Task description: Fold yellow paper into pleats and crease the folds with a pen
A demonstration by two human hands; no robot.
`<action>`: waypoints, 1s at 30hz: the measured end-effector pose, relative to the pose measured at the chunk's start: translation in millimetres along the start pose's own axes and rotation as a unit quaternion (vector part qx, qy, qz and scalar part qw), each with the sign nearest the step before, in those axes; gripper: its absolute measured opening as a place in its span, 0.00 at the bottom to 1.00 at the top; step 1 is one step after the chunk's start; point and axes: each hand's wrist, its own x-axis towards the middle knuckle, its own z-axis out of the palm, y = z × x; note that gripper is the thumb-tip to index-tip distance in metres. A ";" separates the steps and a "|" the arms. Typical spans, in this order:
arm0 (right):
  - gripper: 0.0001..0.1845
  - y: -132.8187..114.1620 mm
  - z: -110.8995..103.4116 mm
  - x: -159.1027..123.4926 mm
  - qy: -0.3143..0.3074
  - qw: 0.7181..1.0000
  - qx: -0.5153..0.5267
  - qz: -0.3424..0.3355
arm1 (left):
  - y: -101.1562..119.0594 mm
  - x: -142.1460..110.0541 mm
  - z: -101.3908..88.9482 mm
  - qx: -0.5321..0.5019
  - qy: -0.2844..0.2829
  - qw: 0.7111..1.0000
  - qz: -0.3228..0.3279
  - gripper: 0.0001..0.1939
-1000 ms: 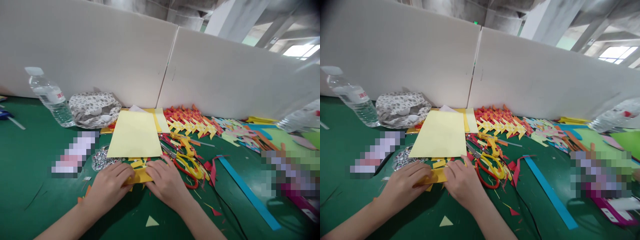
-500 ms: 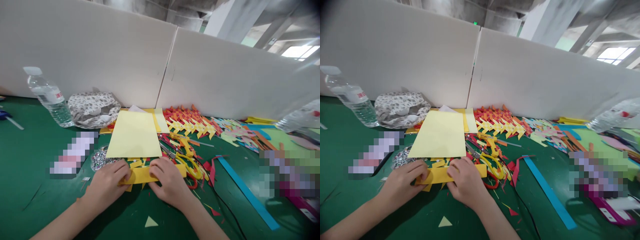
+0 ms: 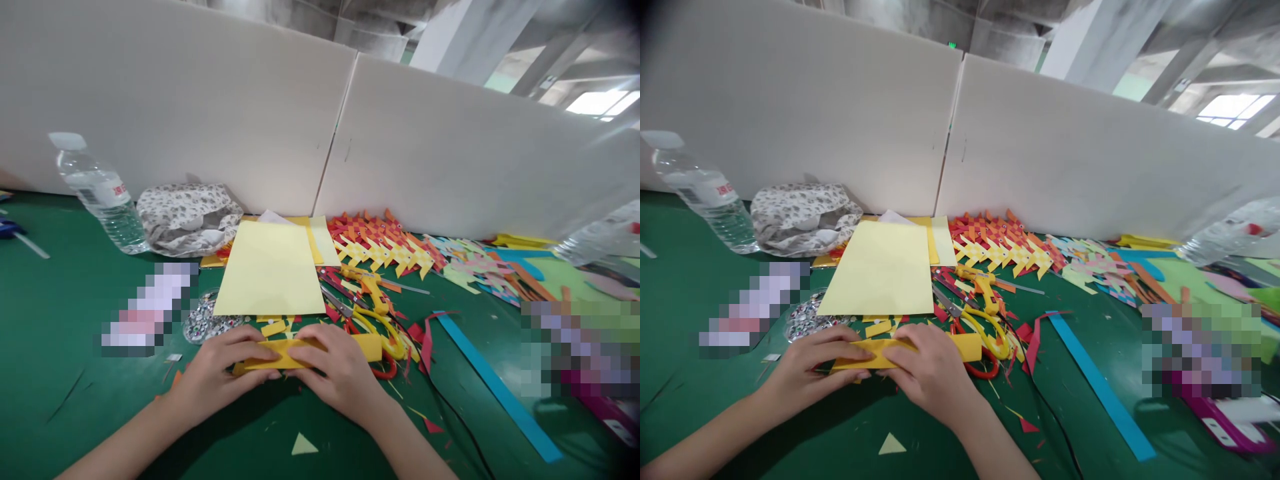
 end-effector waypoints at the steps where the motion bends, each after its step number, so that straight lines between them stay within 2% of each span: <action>1: 0.07 -1.0 -0.4 0.4 0.003 1.000 0.008 0.001 | 0.3 0.4 0.0 -0.005 0.010 1.000 0.002 0.05; 4: 0.08 -3.2 -1.2 1.6 0.014 0.999 0.029 0.011 | 3.2 4.1 -0.1 -0.021 0.037 0.999 -0.016 0.03; 6: 0.08 -3.4 -0.8 2.1 0.028 0.999 0.036 0.016 | 5.5 6.9 0.7 -0.043 0.056 0.995 -0.069 0.04; 9: 0.08 -2.8 1.3 2.4 0.049 0.998 0.032 0.031 | 7.8 8.8 4.0 -0.118 0.079 0.974 -0.178 0.15; 12: 0.09 -2.1 3.9 2.2 0.049 0.997 0.029 0.061 | 8.7 8.9 7.4 -0.190 0.071 0.951 -0.233 0.14; 16: 0.10 -1.5 5.7 2.1 0.035 0.995 0.024 0.095 | 9.0 9.7 9.1 -0.188 0.059 0.951 -0.239 0.08; 22: 0.12 -2.2 7.7 2.4 0.022 0.992 0.023 0.123 | 7.5 9.3 9.7 -0.137 0.067 0.961 -0.232 0.06; 26: 0.12 -2.1 9.1 1.8 0.030 0.989 0.036 0.138 | 7.6 7.8 8.0 -0.117 0.055 0.966 -0.224 0.06; 30: 0.13 -2.1 7.7 2.3 0.061 0.987 0.023 0.146 | 8.5 8.1 6.3 -0.109 0.066 0.970 -0.209 0.05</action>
